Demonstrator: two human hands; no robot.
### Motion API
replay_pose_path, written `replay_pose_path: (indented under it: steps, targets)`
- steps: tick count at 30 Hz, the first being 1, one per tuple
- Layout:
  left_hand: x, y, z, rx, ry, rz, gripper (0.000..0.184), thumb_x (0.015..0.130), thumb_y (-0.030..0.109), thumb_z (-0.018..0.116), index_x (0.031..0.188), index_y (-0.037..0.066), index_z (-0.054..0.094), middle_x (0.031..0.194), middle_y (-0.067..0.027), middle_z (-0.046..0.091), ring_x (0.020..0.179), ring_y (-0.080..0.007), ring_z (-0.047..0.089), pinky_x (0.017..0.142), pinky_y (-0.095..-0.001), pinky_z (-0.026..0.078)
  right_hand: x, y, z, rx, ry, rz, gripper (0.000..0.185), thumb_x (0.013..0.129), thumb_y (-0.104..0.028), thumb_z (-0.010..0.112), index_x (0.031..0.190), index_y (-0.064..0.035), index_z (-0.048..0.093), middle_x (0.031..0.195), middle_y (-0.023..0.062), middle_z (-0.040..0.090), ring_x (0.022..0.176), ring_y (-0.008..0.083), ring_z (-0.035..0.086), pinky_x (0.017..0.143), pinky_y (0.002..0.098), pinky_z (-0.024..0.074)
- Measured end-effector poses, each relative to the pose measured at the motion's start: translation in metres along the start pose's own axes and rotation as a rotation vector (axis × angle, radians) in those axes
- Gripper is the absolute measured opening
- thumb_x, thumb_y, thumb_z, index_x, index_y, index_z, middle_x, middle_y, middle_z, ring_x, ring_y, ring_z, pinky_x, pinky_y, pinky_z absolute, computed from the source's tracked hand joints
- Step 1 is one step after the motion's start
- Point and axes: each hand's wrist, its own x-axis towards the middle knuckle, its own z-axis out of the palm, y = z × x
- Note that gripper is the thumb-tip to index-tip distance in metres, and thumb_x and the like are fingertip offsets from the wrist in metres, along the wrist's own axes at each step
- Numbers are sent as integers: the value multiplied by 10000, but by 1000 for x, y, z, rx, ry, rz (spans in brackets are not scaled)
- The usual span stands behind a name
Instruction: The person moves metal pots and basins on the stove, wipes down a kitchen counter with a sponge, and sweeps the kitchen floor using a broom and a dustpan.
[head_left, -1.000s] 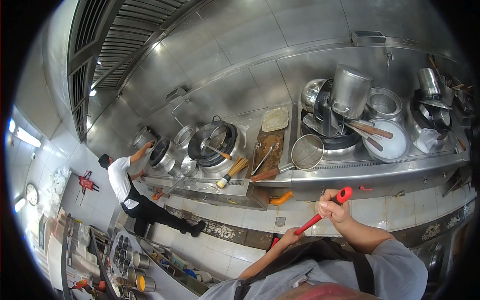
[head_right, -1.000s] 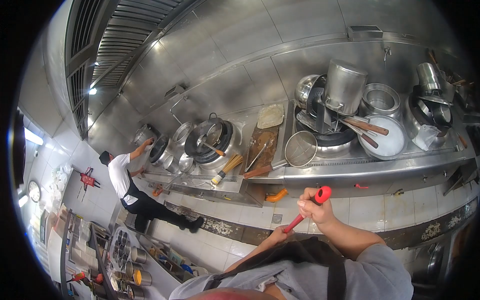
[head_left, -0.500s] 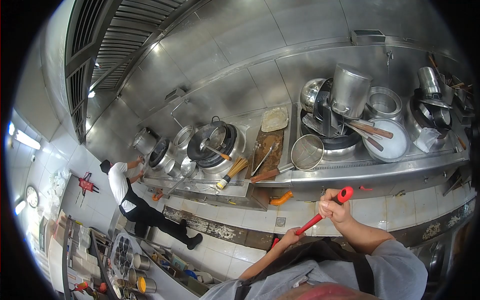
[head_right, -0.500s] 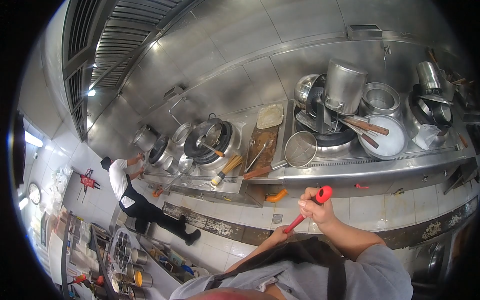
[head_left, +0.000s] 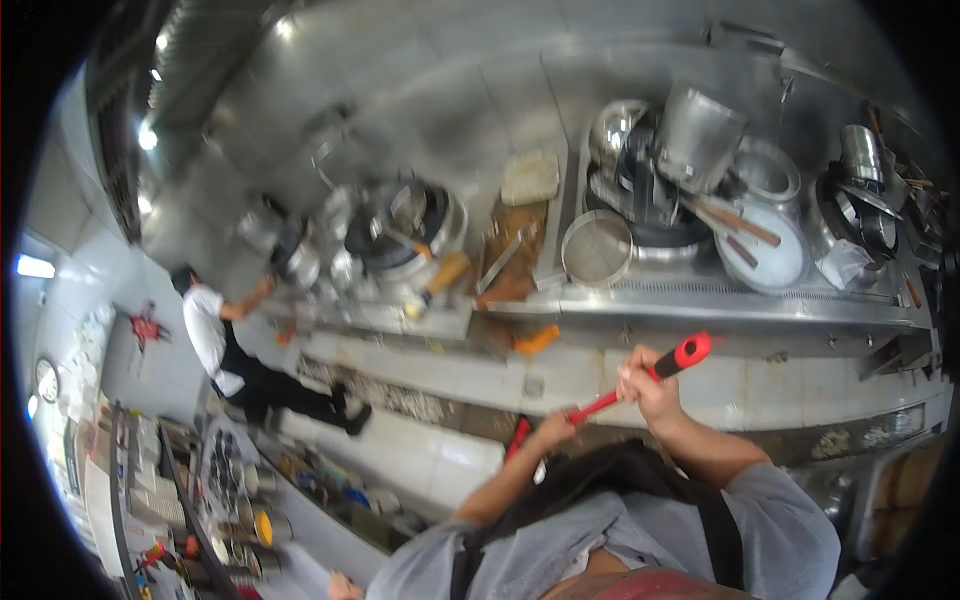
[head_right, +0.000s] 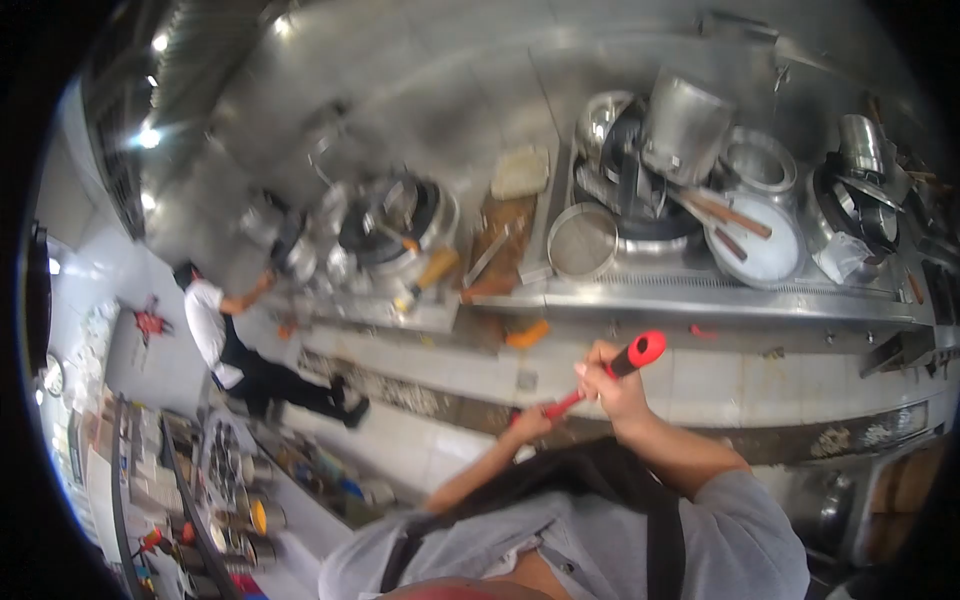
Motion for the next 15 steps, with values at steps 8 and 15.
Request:
replay_pose_path:
  steps: [8, 15]
  targets:
    - [34, -104, 63, 245, 269, 183, 315, 677, 232, 654, 926, 39, 633, 929, -198, 639, 927, -375, 592, 823, -451, 478, -14, -4, -17, -145, -96, -53, 197, 830, -86, 513, 668, -69, 403, 524, 31, 410, 444, 136, 370, 471, 301, 361]
    - [51, -31, 109, 74, 89, 63, 192, 732, 189, 607, 901, 107, 647, 944, -162, 654, 959, -348, 603, 837, -446, 484, -17, -54, -40, -148, -21, -43, 234, 827, -101, 489, 640, -122, 351, 512, -10, 342, 431, 106, 326, 449, 292, 322]
